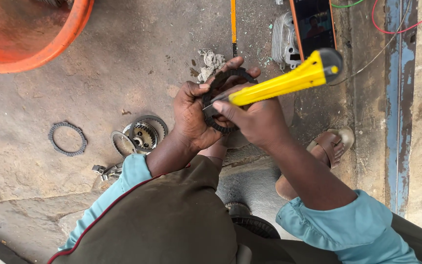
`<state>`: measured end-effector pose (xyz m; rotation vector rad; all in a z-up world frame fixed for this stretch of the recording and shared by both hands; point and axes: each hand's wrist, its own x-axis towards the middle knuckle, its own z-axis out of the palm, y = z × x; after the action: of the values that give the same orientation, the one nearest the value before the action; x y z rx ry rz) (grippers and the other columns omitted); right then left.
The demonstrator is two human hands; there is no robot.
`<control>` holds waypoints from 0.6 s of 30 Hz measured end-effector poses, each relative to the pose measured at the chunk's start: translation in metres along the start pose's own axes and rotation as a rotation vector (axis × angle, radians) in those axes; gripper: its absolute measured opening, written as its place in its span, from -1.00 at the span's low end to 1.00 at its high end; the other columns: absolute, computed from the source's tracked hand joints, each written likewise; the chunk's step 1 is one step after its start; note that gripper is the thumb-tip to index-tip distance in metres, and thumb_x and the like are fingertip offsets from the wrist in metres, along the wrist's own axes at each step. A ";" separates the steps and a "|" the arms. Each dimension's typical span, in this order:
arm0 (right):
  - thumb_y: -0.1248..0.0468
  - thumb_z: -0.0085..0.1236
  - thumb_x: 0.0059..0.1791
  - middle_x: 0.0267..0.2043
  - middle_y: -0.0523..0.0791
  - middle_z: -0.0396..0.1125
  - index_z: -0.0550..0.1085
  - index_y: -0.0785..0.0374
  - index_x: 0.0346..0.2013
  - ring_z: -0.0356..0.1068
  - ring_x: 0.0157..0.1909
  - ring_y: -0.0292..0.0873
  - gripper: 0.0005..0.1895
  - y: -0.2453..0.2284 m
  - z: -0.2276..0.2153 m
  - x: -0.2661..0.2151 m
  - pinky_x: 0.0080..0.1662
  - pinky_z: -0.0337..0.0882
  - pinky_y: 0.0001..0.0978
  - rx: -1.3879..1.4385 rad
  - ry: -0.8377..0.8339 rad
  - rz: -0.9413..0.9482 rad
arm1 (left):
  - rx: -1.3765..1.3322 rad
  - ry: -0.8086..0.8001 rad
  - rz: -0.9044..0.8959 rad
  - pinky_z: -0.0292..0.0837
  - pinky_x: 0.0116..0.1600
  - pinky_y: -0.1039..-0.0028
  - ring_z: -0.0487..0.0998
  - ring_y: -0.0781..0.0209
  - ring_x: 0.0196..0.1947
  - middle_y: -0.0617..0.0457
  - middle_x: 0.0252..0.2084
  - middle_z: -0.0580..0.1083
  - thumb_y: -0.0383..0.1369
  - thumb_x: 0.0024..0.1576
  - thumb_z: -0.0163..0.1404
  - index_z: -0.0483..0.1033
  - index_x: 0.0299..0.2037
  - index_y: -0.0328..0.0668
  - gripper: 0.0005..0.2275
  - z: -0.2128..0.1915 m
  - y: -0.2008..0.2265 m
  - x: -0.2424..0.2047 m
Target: Cleaning or inspecting motorcycle clutch plates using a utility knife and a thin metal strip.
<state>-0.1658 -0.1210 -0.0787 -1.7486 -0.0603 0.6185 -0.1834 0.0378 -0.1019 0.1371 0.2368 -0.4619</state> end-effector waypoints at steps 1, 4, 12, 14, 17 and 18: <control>0.23 0.27 0.05 -0.18 -0.05 0.53 0.57 0.38 -0.11 0.53 -0.10 -0.25 -0.75 0.001 0.000 -0.001 -0.04 0.56 -0.40 -0.001 0.001 0.002 | -0.002 -0.001 -0.001 0.52 0.03 0.41 0.45 -0.14 0.34 -0.33 0.46 0.30 -0.14 0.20 -0.23 0.17 0.52 -0.26 -0.35 0.004 0.000 0.001; 0.23 0.26 0.06 -0.15 -0.05 0.53 0.58 0.37 -0.10 0.53 -0.07 -0.24 -0.76 0.004 0.001 -0.002 -0.02 0.57 -0.38 0.039 0.016 -0.003 | 0.069 0.119 -0.054 0.40 0.47 0.13 0.34 -0.21 0.42 -0.34 0.45 0.25 -0.15 0.10 -0.23 0.14 0.47 -0.23 -0.33 0.010 0.002 0.003; 0.24 0.21 0.08 -0.16 -0.04 0.50 0.50 0.37 -0.07 0.57 -0.10 -0.23 -0.76 0.011 0.001 -0.003 0.01 0.62 -0.40 0.426 0.069 0.078 | 0.061 0.054 -0.027 0.20 0.56 -0.01 0.30 -0.25 0.45 -0.35 0.47 0.23 -0.15 0.13 -0.23 0.15 0.48 -0.26 -0.34 0.006 0.003 0.002; 0.23 0.20 0.09 -0.16 -0.05 0.50 0.50 0.36 -0.07 0.56 -0.09 -0.24 -0.76 0.011 0.002 -0.004 0.00 0.61 -0.41 0.363 0.070 0.066 | 0.068 0.060 -0.024 0.19 0.55 0.00 0.30 -0.25 0.45 -0.35 0.47 0.24 -0.15 0.13 -0.24 0.15 0.48 -0.26 -0.34 0.006 0.002 0.002; 0.23 0.20 0.10 -0.15 -0.05 0.50 0.50 0.36 -0.07 0.56 -0.08 -0.25 -0.76 0.011 0.000 -0.003 0.01 0.59 -0.42 0.316 0.051 0.062 | 0.078 0.080 -0.018 0.19 0.55 0.01 0.30 -0.25 0.45 -0.34 0.47 0.24 -0.15 0.12 -0.25 0.15 0.48 -0.26 -0.33 0.007 0.001 0.000; 0.23 0.21 0.09 -0.14 -0.04 0.51 0.51 0.36 -0.06 0.55 -0.07 -0.25 -0.76 0.010 -0.001 -0.003 0.03 0.59 -0.42 0.333 0.036 0.068 | 0.083 0.091 -0.018 0.21 0.56 0.00 0.29 -0.25 0.45 -0.33 0.46 0.24 -0.15 0.12 -0.25 0.14 0.48 -0.27 -0.33 0.008 0.001 0.000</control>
<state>-0.1704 -0.1258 -0.0869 -1.4431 0.1216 0.6078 -0.1813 0.0374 -0.0943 0.2374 0.3080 -0.4845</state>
